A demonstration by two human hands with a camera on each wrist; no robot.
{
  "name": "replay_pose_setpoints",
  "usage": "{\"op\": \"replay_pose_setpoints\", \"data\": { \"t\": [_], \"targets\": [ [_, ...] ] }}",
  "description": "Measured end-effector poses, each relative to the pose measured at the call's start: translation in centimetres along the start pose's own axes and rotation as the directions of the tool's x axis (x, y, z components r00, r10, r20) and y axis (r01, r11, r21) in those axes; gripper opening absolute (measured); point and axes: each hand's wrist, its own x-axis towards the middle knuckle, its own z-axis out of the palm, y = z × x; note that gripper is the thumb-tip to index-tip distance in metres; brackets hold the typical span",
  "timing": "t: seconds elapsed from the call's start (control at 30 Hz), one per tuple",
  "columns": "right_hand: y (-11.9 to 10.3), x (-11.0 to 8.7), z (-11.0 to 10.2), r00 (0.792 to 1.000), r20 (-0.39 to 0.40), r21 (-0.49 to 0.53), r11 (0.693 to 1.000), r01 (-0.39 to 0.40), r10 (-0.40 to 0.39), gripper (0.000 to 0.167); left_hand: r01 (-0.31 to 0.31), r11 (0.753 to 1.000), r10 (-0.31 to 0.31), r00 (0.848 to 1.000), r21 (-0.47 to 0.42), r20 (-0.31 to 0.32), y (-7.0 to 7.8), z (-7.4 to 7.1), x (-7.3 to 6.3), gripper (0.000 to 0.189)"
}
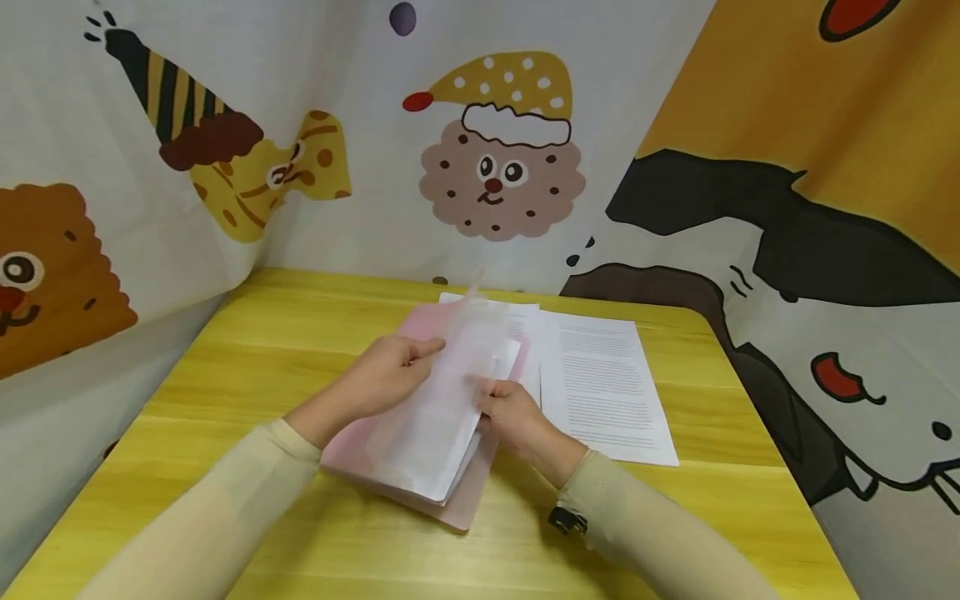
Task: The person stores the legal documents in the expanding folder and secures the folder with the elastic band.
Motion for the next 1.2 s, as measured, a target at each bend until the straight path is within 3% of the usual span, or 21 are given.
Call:
{"op": "replay_pose_setpoints", "data": {
  "t": [0.37, 0.47, 0.57, 0.63, 0.73, 0.83, 0.87, 0.93, 1.0, 1.03, 1.13, 1.2],
  "targets": [
    [-1.3, -1.8, -5.6, 0.988, -0.154, -0.053, 0.998, -0.021, 0.013, 0.045, -0.027, 0.998, 0.028, 1.0, 0.058, -0.014, 1.0, -0.6, 1.9, 0.047],
    [-1.9, -2.0, -5.6, 0.989, -0.144, -0.086, 0.996, 0.02, -0.033, 0.047, -0.043, 0.998, 0.042, 0.999, 0.044, 0.016, 1.7, -0.5, 2.8, 0.048],
    [-2.5, -2.2, -4.9, 0.985, -0.112, -0.231, 0.968, 0.102, -0.13, 0.046, -0.064, 0.998, 0.063, 0.997, 0.028, 0.043, 2.4, 0.0, 3.5, 0.049],
    [-2.9, -2.2, -4.4, 0.974, -0.082, -0.387, 0.907, 0.164, -0.211, 0.04, -0.08, 0.997, 0.079, 0.996, 0.023, 0.044, 2.8, 0.3, 3.8, 0.048],
    [-3.3, -1.7, -3.7, 0.953, -0.048, -0.601, 0.771, 0.211, -0.298, 0.024, -0.098, 0.995, 0.097, 0.995, 0.021, 0.037, 3.1, 0.6, 4.0, 0.047],
    [-3.6, -1.1, -3.1, 0.94, 0.02, -0.765, 0.6, 0.234, -0.341, 0.036, -0.093, 0.996, 0.092, 0.995, 0.011, 0.04, 3.1, 0.7, 3.9, 0.046],
    [-3.6, -0.9, -2.9, 0.938, 0.033, -0.798, 0.556, 0.232, -0.344, 0.038, -0.088, 0.996, 0.088, 0.995, 0.006, 0.043, 3.1, 0.8, 3.9, 0.046],
    [-3.7, -0.4, -2.5, 0.941, 0.054, -0.832, 0.505, 0.228, -0.335, 0.041, -0.084, 0.996, 0.083, 0.995, 0.007, 0.049, 2.9, 0.8, 3.8, 0.047],
    [-3.5, 0.2, -2.2, 0.952, 0.059, -0.815, 0.535, 0.22, -0.301, 0.037, -0.09, 0.996, 0.089, 0.995, 0.014, 0.052, 2.5, 0.9, 3.6, 0.048],
    [-3.3, 0.5, -2.1, 0.96, 0.052, -0.791, 0.575, 0.207, -0.274, 0.033, -0.097, 0.995, 0.095, 0.994, 0.023, 0.048, 2.2, 0.9, 3.6, 0.049],
    [-2.5, 1.0, -2.3, 0.985, 0.035, -0.66, 0.737, 0.148, -0.167, 0.019, -0.095, 0.995, 0.094, 0.995, 0.038, 0.031, 1.1, 1.0, 2.9, 0.048],
    [-2.1, 1.0, -3.0, 0.993, 0.037, -0.566, 0.817, 0.111, -0.11, 0.028, -0.084, 0.995, 0.084, 0.996, 0.047, 0.009, 0.3, 0.9, 2.2, 0.048]
  ]
}}
